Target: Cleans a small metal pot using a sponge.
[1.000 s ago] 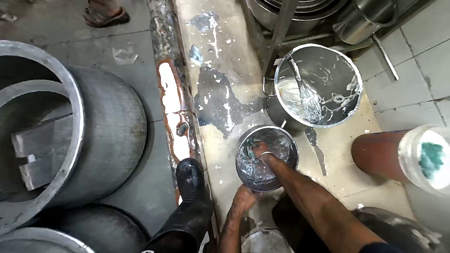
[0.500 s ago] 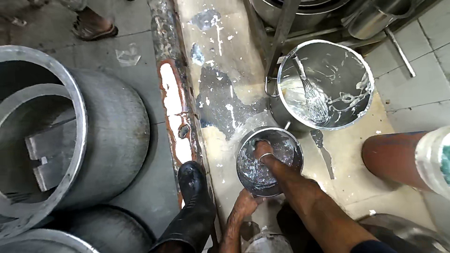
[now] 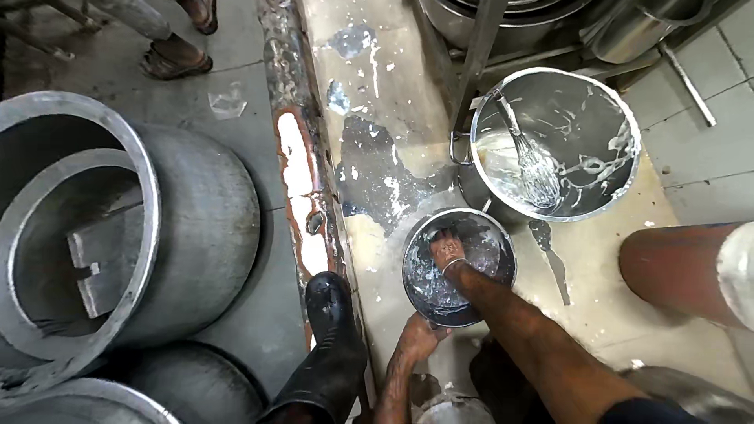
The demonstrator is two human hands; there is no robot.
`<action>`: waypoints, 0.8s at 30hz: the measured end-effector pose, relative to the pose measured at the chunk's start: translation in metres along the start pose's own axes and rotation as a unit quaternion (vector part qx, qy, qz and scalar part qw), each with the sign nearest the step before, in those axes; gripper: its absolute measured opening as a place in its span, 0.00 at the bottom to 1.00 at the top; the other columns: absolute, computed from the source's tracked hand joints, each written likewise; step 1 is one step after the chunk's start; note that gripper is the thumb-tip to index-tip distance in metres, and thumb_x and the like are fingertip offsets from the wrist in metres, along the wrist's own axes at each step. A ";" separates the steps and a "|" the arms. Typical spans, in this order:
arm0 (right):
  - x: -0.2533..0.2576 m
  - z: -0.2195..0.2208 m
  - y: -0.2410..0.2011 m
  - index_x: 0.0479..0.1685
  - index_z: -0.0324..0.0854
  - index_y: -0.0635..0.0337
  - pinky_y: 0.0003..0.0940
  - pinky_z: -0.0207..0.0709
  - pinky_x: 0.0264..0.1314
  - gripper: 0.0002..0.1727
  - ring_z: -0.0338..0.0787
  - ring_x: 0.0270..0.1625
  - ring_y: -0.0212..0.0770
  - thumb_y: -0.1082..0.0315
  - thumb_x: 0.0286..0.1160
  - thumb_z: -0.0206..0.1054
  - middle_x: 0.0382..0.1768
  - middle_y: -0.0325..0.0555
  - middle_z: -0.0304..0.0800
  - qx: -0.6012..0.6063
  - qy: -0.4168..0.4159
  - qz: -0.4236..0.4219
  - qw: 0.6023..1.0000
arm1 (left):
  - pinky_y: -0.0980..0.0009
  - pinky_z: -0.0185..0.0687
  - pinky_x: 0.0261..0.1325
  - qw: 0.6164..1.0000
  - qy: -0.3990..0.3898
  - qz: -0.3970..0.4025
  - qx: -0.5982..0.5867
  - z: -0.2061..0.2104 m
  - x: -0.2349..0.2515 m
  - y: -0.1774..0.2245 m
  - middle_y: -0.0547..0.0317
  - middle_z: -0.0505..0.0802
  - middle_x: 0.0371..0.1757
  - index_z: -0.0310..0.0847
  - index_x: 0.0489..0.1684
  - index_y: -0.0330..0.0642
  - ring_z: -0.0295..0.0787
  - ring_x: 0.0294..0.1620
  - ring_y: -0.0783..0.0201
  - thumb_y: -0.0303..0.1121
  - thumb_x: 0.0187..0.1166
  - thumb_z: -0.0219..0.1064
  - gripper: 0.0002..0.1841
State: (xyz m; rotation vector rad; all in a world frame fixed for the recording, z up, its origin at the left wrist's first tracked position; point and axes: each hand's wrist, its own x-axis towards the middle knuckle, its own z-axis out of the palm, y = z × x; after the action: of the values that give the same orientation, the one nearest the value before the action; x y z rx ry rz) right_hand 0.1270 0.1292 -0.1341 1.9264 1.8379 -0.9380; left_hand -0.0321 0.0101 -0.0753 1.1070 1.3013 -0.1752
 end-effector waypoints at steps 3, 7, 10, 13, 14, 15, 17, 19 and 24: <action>-0.003 -0.015 -0.007 0.56 0.88 0.66 0.67 0.79 0.68 0.14 0.85 0.70 0.66 0.69 0.76 0.68 0.65 0.65 0.88 0.063 -0.051 0.055 0.995 | 0.58 0.80 0.75 1.000 0.000 0.005 -0.022 0.001 0.000 -0.006 0.50 0.93 0.61 0.82 0.68 0.38 0.89 0.64 0.62 0.44 0.68 0.81 0.30; -0.005 -0.030 0.003 0.62 0.88 0.61 0.68 0.77 0.70 0.22 0.86 0.70 0.64 0.59 0.72 0.72 0.65 0.63 0.88 0.176 -0.116 0.077 0.974 | 0.59 0.86 0.64 0.998 0.017 -0.003 -0.055 -0.003 -0.005 0.007 0.51 0.94 0.56 0.83 0.66 0.40 0.92 0.52 0.62 0.41 0.69 0.81 0.27; -0.052 -0.024 -0.014 0.68 0.86 0.60 0.64 0.76 0.75 0.20 0.87 0.70 0.62 0.64 0.80 0.66 0.65 0.63 0.89 0.233 -0.088 -0.019 0.968 | 0.60 0.87 0.48 0.998 0.011 -0.026 -0.055 -0.001 -0.006 0.002 0.51 0.92 0.48 0.82 0.66 0.40 0.88 0.36 0.62 0.42 0.72 0.80 0.26; -0.091 -0.021 -0.037 0.69 0.86 0.59 0.54 0.74 0.81 0.19 0.86 0.73 0.54 0.68 0.84 0.61 0.68 0.57 0.89 0.291 -0.064 -0.120 0.947 | 0.69 0.76 0.22 0.991 0.010 -0.031 -0.131 0.001 -0.007 0.005 0.57 0.86 0.30 0.81 0.59 0.38 0.74 0.16 0.68 0.36 0.75 0.77 0.19; -0.095 -0.023 -0.043 0.69 0.86 0.60 0.52 0.73 0.82 0.20 0.86 0.74 0.53 0.71 0.82 0.60 0.69 0.56 0.88 0.301 -0.062 -0.146 0.940 | 0.71 0.74 0.19 0.987 0.012 -0.030 -0.160 0.001 -0.008 0.006 0.58 0.84 0.27 0.80 0.57 0.38 0.71 0.13 0.69 0.34 0.76 0.76 0.17; -0.095 -0.025 -0.046 0.70 0.86 0.61 0.51 0.73 0.83 0.20 0.85 0.75 0.52 0.72 0.82 0.60 0.70 0.56 0.88 0.309 -0.059 -0.166 0.935 | 0.71 0.72 0.18 0.983 0.017 -0.028 -0.180 0.000 -0.008 0.007 0.59 0.83 0.25 0.80 0.56 0.37 0.70 0.13 0.69 0.33 0.76 0.76 0.16; -0.089 -0.028 -0.054 0.69 0.86 0.60 0.52 0.74 0.81 0.20 0.86 0.73 0.53 0.73 0.81 0.61 0.69 0.56 0.88 0.272 -0.058 -0.172 0.945 | 0.72 0.72 0.17 0.980 0.028 -0.027 -0.197 -0.002 -0.008 0.008 0.59 0.82 0.24 0.79 0.55 0.37 0.70 0.12 0.69 0.32 0.76 0.76 0.16; -0.077 -0.030 -0.062 0.69 0.85 0.59 0.59 0.78 0.74 0.21 0.86 0.71 0.58 0.72 0.77 0.65 0.69 0.59 0.86 0.199 -0.069 -0.113 0.971 | 0.72 0.73 0.17 0.981 0.028 -0.034 -0.191 -0.001 -0.008 0.006 0.59 0.82 0.24 0.79 0.56 0.38 0.70 0.12 0.69 0.33 0.75 0.77 0.17; -0.015 -0.027 -0.039 0.67 0.83 0.66 0.67 0.81 0.66 0.20 0.86 0.70 0.68 0.68 0.78 0.67 0.72 0.67 0.82 0.156 -0.066 0.119 0.978 | 0.70 0.75 0.22 0.990 0.001 -0.039 -0.136 -0.002 -0.010 0.009 0.57 0.85 0.31 0.80 0.61 0.38 0.72 0.16 0.68 0.36 0.75 0.78 0.21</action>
State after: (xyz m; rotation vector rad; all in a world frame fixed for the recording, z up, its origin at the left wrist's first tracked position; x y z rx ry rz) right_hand 0.0962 0.1401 -0.0967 2.1430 1.4149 -1.2973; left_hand -0.0306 0.0119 -0.0620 0.8249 1.3272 -0.0510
